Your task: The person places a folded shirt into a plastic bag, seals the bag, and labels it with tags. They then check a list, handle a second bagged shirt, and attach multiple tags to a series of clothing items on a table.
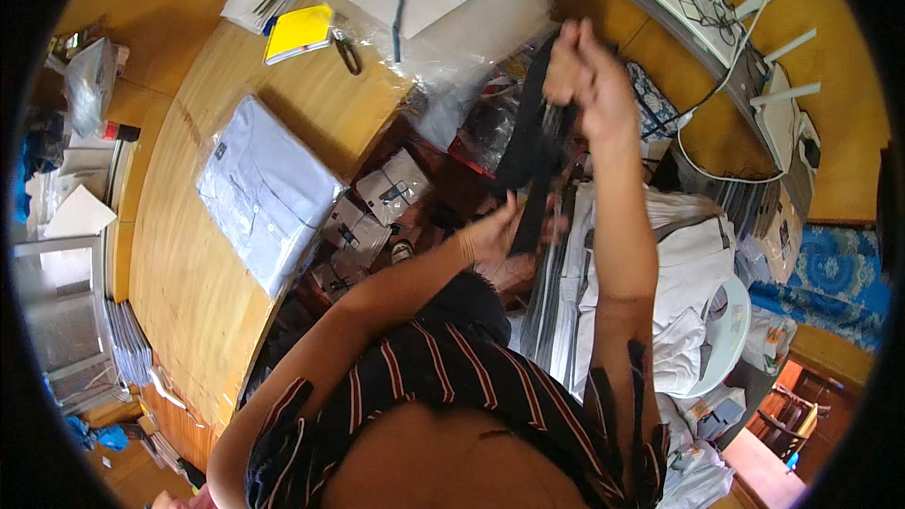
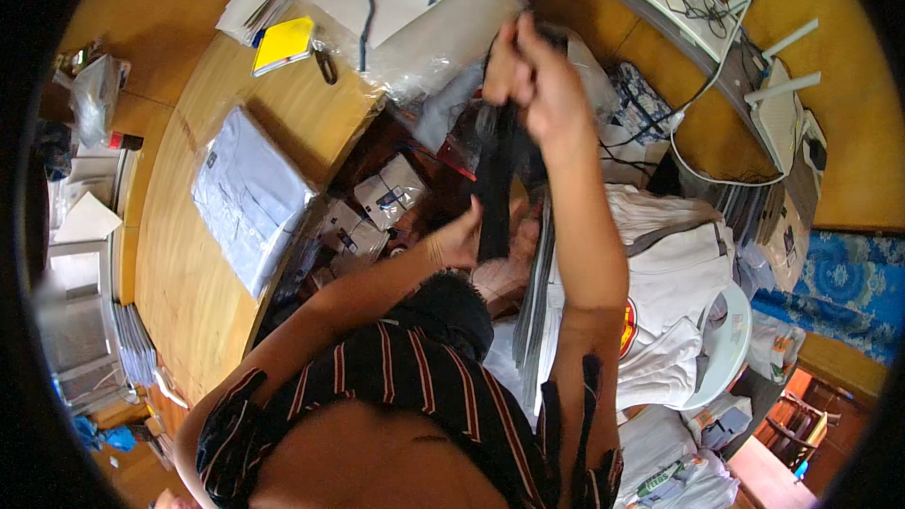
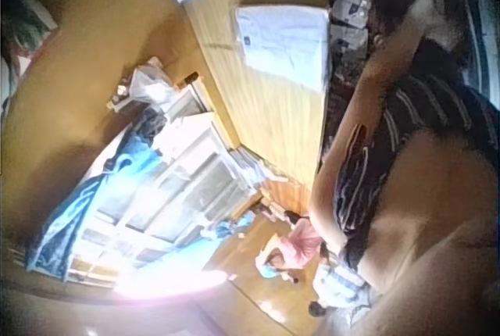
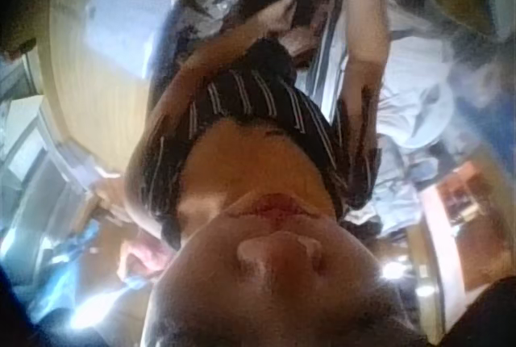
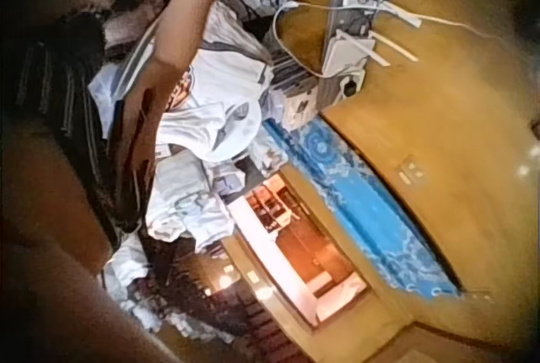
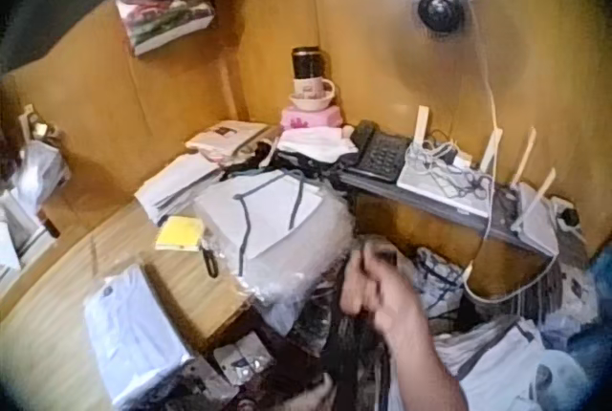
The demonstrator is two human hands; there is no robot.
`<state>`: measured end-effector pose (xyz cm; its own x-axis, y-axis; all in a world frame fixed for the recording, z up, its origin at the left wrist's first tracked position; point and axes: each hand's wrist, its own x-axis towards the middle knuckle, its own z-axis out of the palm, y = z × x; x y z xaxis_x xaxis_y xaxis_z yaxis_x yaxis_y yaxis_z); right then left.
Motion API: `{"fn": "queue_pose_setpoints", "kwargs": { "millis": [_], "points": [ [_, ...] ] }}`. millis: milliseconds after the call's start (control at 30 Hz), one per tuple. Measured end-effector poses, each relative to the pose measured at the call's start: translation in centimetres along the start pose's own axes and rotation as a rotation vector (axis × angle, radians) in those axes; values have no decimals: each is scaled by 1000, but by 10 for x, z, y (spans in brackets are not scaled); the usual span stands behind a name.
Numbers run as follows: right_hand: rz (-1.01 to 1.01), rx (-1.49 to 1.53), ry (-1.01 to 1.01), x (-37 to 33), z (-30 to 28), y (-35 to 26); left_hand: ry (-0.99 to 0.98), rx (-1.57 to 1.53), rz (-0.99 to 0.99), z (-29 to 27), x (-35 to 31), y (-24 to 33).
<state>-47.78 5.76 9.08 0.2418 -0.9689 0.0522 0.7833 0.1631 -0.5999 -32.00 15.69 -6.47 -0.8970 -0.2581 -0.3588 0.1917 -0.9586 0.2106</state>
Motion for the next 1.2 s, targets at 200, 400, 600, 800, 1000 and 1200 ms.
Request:
{"fn": "queue_pose_setpoints", "kwargs": {
  "millis": [200, 400, 600, 800, 1000, 1200],
  "points": [
    [-371, -161, 198, 75, -40, -97, 120, 932, -316, -4, -101, 3],
    [-243, -366, -26, 78, -147, -151, 548, 937, -44, -135, -161, 14],
    [444, -2108, -2, 30, -36, 0, 432, 1590, 337, 46, -136, 77],
    [626, -1185, -522, -6, 30, 64, 341, 1464, 285, 103, -128, 118],
    [-110, -848, 474, -20, -138, -143, 159, 1174, 269, 40, -214, 78],
    [246, -2333, 554, 5, -222, -131, 425, 1011, 189, -17, -234, 12]
  ]
}}
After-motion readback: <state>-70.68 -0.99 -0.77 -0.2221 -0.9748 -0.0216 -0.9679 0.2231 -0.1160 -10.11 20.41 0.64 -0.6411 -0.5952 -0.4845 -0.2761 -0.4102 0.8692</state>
